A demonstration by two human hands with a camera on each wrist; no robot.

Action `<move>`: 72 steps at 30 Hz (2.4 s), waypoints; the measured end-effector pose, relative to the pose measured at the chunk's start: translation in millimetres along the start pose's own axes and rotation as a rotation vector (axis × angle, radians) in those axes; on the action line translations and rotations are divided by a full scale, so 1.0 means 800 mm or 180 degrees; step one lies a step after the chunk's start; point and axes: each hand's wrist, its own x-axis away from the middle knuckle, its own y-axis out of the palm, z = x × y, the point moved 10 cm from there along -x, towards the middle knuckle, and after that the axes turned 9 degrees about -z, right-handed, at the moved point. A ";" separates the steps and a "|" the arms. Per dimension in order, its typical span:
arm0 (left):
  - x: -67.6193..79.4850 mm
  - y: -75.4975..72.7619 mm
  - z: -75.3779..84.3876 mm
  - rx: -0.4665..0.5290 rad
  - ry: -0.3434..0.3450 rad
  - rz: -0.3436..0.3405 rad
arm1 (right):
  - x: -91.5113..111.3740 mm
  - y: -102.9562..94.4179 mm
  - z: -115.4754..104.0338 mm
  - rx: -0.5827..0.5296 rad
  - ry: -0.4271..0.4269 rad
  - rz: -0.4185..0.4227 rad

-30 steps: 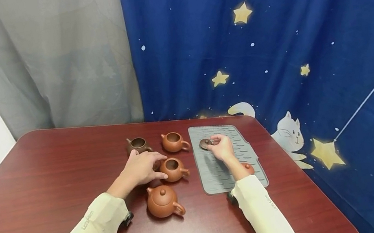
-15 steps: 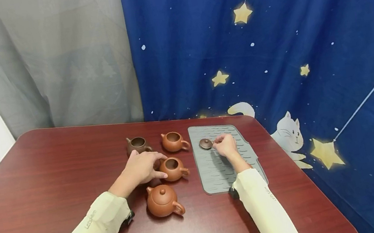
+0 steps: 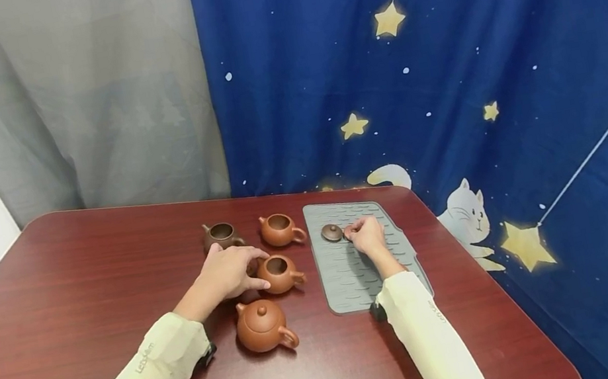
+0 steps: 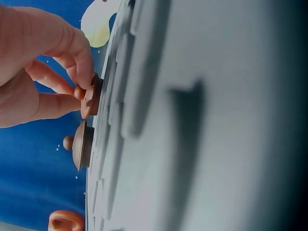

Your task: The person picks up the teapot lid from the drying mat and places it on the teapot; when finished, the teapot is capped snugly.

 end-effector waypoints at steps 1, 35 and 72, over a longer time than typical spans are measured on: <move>0.000 0.000 0.000 0.0000 0.0011 0.0010 | -0.001 -0.001 0.001 -0.0004 0.0019 0.0016; 0.002 -0.003 0.002 -0.0052 0.0075 0.0023 | 0.033 -0.012 -0.046 -0.0123 -0.0581 0.0372; 0.003 -0.004 0.006 -0.0049 0.0096 -0.0013 | 0.127 0.034 -0.149 -0.0537 -0.1445 -0.0208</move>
